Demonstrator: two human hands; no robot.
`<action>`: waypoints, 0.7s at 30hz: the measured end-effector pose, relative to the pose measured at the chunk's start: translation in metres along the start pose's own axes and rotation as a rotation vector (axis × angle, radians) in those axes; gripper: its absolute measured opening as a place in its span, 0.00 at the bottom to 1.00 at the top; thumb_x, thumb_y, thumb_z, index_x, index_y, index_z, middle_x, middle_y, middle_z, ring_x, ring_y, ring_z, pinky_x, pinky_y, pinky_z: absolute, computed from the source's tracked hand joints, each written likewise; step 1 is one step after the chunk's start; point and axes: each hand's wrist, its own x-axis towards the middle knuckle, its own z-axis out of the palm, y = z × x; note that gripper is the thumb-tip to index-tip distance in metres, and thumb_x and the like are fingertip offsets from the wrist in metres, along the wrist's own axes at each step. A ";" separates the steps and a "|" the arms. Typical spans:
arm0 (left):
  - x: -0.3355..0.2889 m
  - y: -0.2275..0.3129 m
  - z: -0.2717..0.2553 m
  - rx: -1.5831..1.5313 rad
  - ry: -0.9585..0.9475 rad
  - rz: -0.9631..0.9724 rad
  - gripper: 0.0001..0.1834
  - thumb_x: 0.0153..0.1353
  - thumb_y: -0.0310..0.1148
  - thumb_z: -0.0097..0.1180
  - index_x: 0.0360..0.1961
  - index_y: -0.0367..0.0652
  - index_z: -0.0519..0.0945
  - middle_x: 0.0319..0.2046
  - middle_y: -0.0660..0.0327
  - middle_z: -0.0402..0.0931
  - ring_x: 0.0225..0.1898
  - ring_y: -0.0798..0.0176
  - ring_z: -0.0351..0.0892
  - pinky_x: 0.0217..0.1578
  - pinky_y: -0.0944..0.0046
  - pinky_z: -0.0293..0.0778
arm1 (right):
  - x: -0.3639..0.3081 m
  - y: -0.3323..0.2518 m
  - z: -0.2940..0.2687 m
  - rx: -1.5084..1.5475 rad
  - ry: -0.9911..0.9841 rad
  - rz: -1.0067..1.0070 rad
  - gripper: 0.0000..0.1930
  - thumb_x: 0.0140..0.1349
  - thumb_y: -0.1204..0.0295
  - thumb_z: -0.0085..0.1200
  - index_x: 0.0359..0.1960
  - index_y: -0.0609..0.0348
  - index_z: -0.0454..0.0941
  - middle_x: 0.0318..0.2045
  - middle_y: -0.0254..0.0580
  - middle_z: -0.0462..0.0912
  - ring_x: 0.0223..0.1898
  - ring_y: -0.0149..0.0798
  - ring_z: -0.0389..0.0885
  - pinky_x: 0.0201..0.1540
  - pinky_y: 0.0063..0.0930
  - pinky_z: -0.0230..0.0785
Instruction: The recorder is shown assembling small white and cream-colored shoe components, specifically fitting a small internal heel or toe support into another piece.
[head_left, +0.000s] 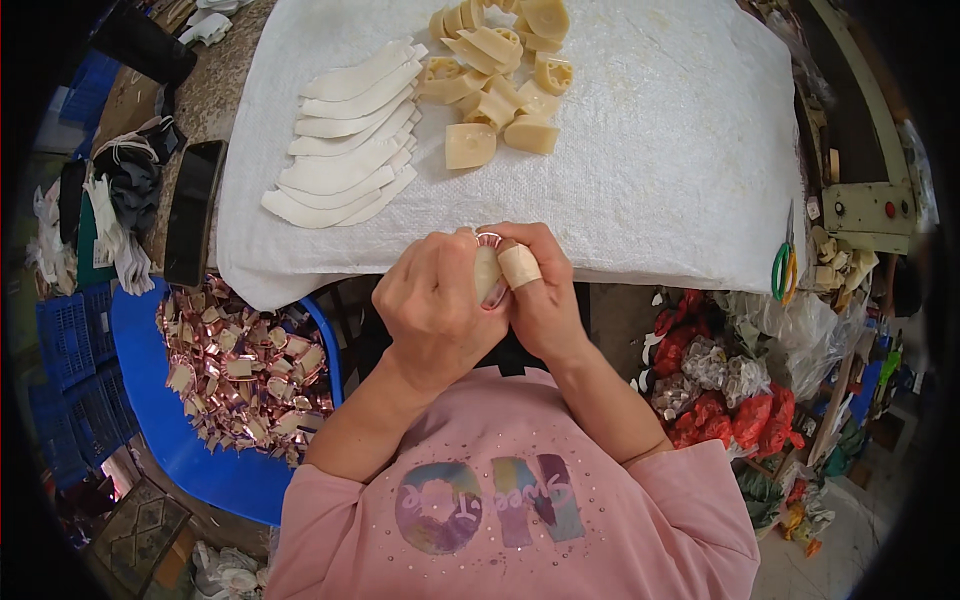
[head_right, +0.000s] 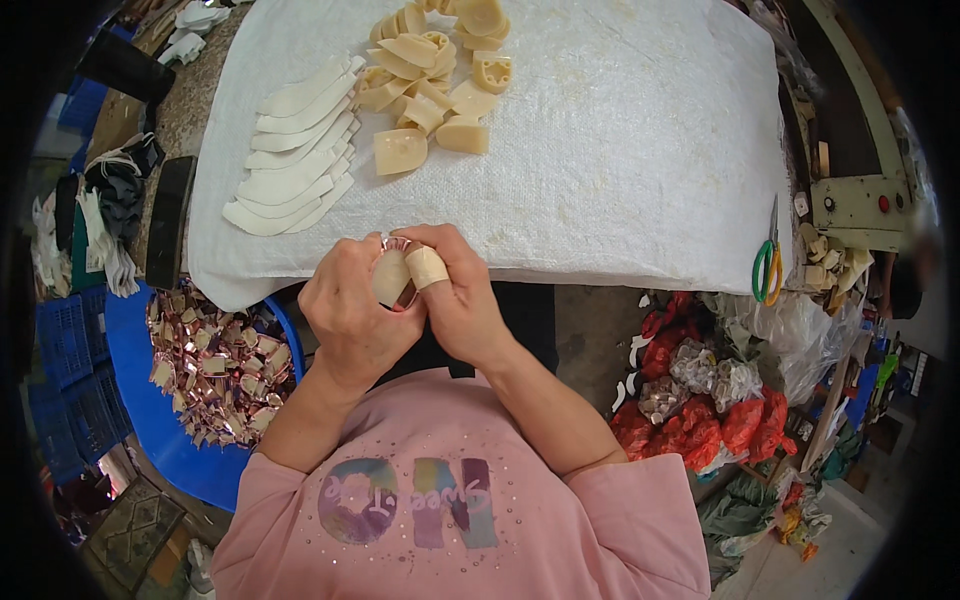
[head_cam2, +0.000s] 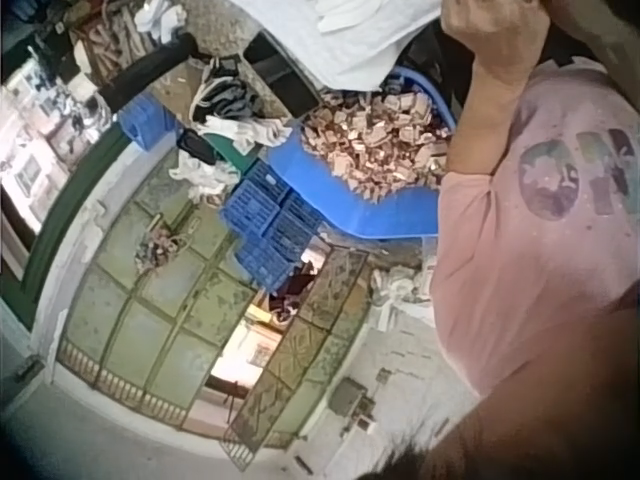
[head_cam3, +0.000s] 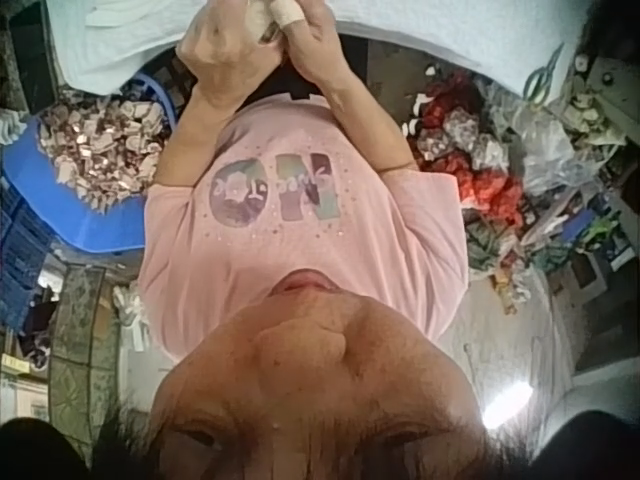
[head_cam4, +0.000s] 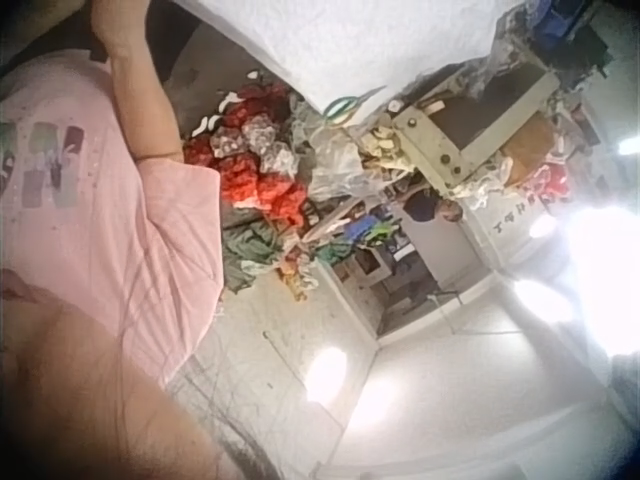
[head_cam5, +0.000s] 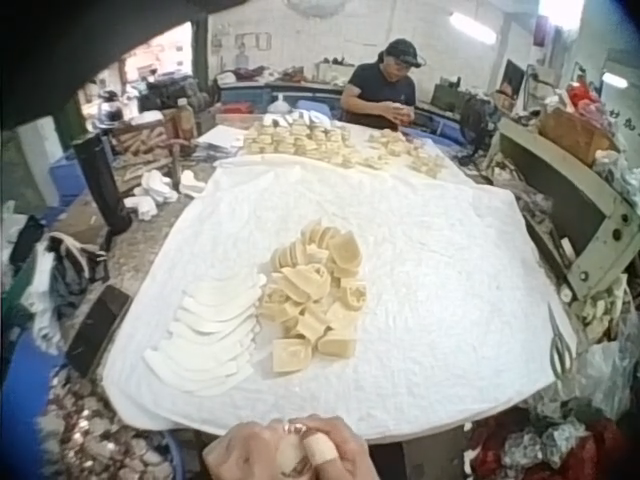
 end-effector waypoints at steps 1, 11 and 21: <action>-0.002 -0.002 0.002 0.003 0.004 -0.004 0.20 0.38 0.29 0.69 0.31 0.37 0.72 0.21 0.58 0.69 0.20 0.55 0.74 0.20 0.62 0.70 | 0.000 0.002 0.001 -0.255 0.029 -0.115 0.11 0.66 0.73 0.42 0.47 0.63 0.72 0.42 0.39 0.76 0.38 0.31 0.74 0.43 0.23 0.68; -0.008 -0.027 -0.006 -0.101 0.052 -0.055 0.24 0.37 0.27 0.71 0.35 0.35 0.72 0.23 0.58 0.70 0.21 0.58 0.75 0.21 0.64 0.71 | 0.013 0.002 -0.006 0.098 -0.101 0.064 0.21 0.70 0.57 0.39 0.52 0.62 0.71 0.38 0.37 0.75 0.36 0.27 0.72 0.40 0.21 0.66; -0.038 -0.084 -0.065 0.176 0.109 -0.274 0.21 0.44 0.23 0.64 0.43 0.40 0.75 0.32 0.56 0.71 0.32 0.58 0.73 0.30 0.63 0.71 | 0.040 -0.015 0.019 -0.559 -0.149 -0.149 0.13 0.62 0.74 0.50 0.47 0.64 0.73 0.37 0.42 0.76 0.35 0.33 0.75 0.42 0.27 0.69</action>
